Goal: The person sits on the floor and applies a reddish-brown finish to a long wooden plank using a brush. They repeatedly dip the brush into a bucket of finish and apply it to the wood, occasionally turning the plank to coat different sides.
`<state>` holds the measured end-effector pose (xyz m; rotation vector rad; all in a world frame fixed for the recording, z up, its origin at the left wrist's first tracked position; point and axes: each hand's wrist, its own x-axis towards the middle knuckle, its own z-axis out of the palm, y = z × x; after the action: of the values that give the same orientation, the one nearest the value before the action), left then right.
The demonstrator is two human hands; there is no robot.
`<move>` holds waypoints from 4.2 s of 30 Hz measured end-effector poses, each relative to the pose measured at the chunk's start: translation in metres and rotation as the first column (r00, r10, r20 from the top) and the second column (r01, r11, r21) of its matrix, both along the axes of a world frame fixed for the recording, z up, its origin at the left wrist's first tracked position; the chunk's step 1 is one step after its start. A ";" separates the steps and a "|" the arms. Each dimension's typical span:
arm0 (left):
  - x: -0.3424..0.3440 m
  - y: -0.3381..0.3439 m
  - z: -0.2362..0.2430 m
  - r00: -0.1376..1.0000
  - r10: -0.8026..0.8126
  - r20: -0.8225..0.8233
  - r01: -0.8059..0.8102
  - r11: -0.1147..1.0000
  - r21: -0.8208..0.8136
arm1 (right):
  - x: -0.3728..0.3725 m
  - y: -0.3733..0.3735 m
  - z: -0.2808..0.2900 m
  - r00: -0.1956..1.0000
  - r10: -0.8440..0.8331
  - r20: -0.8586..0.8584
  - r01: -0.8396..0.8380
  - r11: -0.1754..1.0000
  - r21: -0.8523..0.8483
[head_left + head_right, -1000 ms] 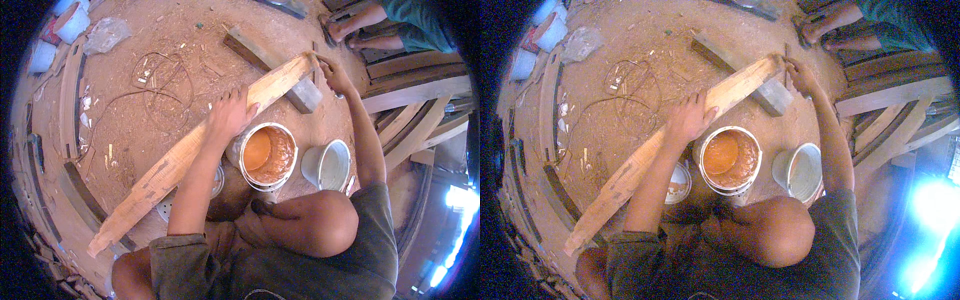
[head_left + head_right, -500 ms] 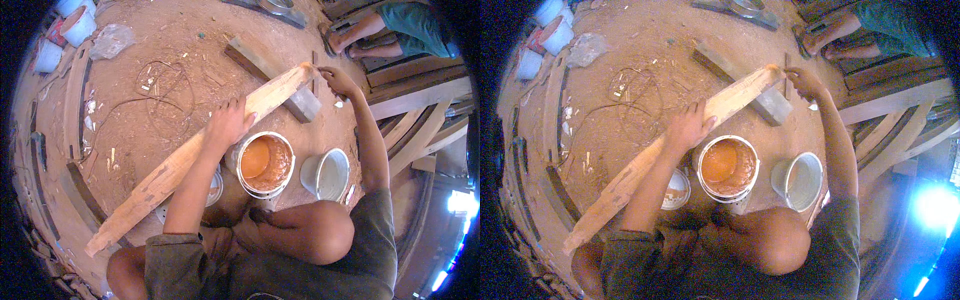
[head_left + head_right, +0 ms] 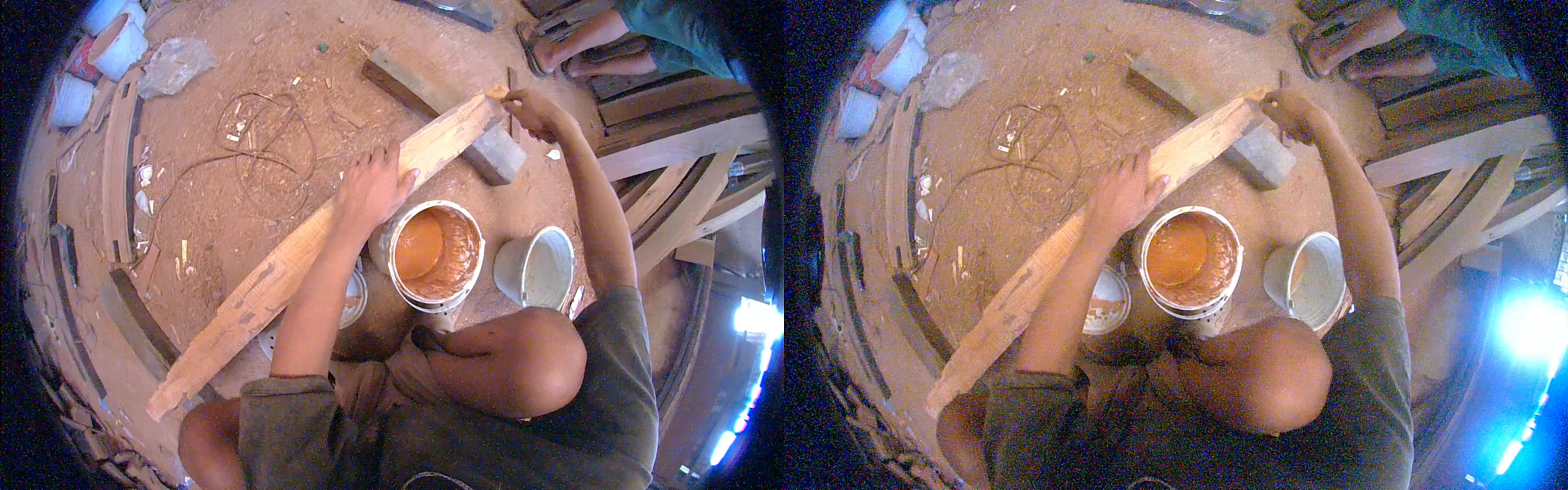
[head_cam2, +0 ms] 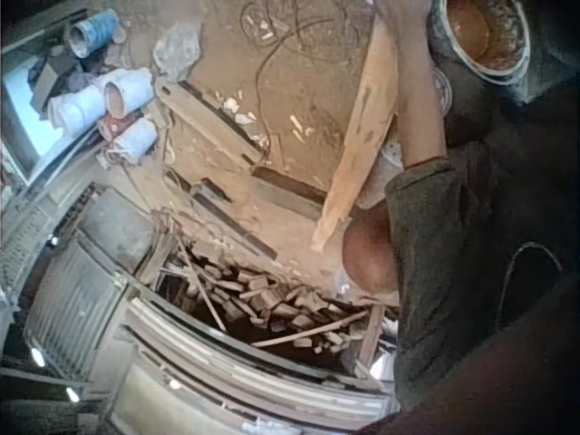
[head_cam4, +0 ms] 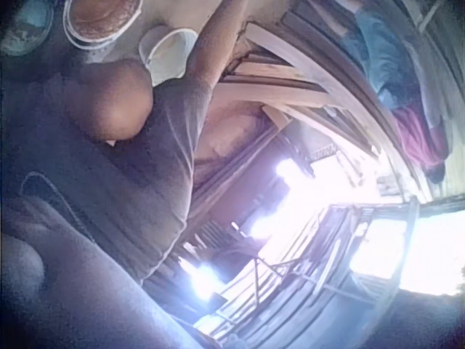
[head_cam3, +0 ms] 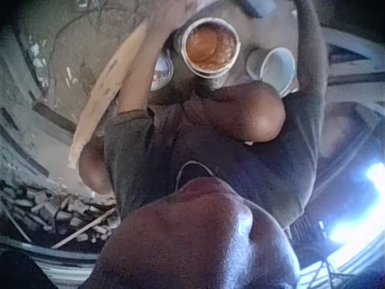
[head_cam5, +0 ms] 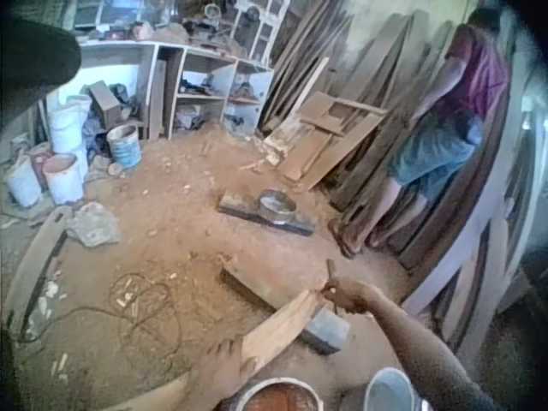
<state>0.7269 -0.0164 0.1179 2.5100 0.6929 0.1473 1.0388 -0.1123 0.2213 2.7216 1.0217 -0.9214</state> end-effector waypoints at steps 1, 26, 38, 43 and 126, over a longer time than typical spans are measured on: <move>-0.002 0.002 0.001 1.000 -0.008 -0.030 0.008 1.000 -0.017 | -0.001 -0.003 0.007 0.999 0.026 -0.044 -0.028 0.999 -0.039; 0.002 0.005 0.012 0.990 -0.045 -0.130 0.028 0.991 -0.130 | 0.031 -0.044 -0.021 0.981 -0.196 0.001 0.185 0.926 0.329; 0.001 0.003 0.008 0.995 -0.029 -0.096 0.018 0.994 -0.112 | 0.004 0.000 0.008 0.995 -0.007 -0.100 0.011 0.999 0.044; 0.002 0.003 0.000 0.996 -0.024 -0.090 0.016 0.997 -0.081 | 0.004 -0.051 0.003 0.971 -0.178 -0.161 0.233 0.860 0.455; 0.008 -0.004 -0.009 1.000 -0.028 0.015 0.028 0.999 -0.042 | 0.023 -0.055 -0.074 0.975 -0.068 0.213 -0.066 0.822 0.565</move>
<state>0.7347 -0.0204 0.1084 2.4749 0.6483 0.1386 1.0622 -0.1669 0.1469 3.1915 1.4353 -0.3077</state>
